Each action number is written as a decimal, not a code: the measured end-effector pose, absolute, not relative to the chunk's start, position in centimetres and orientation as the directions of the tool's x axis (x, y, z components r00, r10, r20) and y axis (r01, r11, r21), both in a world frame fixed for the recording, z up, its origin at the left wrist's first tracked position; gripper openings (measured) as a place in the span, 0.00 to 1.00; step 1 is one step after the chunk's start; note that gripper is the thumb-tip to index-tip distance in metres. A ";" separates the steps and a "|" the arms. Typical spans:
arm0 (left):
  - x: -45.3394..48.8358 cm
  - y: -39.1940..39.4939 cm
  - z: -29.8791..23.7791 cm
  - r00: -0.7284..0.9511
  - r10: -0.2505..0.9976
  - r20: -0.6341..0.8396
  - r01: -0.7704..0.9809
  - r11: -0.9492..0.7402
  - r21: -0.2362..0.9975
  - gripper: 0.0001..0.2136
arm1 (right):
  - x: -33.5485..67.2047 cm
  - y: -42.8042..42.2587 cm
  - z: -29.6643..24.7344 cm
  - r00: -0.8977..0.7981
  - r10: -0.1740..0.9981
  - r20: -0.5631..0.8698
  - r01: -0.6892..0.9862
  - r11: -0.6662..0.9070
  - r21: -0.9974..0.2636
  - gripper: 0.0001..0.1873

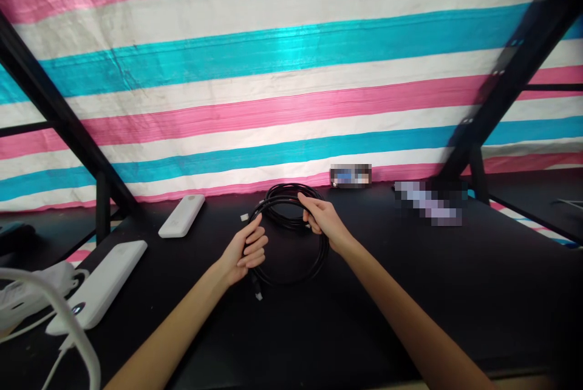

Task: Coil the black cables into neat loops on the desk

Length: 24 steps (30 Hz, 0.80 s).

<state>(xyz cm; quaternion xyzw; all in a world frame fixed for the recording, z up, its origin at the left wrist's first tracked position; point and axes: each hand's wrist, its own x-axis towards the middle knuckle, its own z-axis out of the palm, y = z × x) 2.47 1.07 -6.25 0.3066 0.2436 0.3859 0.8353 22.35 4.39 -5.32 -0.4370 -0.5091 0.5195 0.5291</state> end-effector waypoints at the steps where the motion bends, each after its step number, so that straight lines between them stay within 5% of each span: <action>1: 2.4 1.1 -6.2 0.578 0.801 -0.158 -0.510 0.505 0.696 0.26 | 22.4 4.5 -5.4 -0.069 0.994 0.083 -0.107 0.076 -0.991 0.27; 24: 2.1 1.1 -6.0 0.354 0.932 -0.084 -0.804 0.349 0.481 0.22 | 21.5 3.7 -5.8 -0.144 0.984 0.101 -0.106 0.086 -0.991 0.19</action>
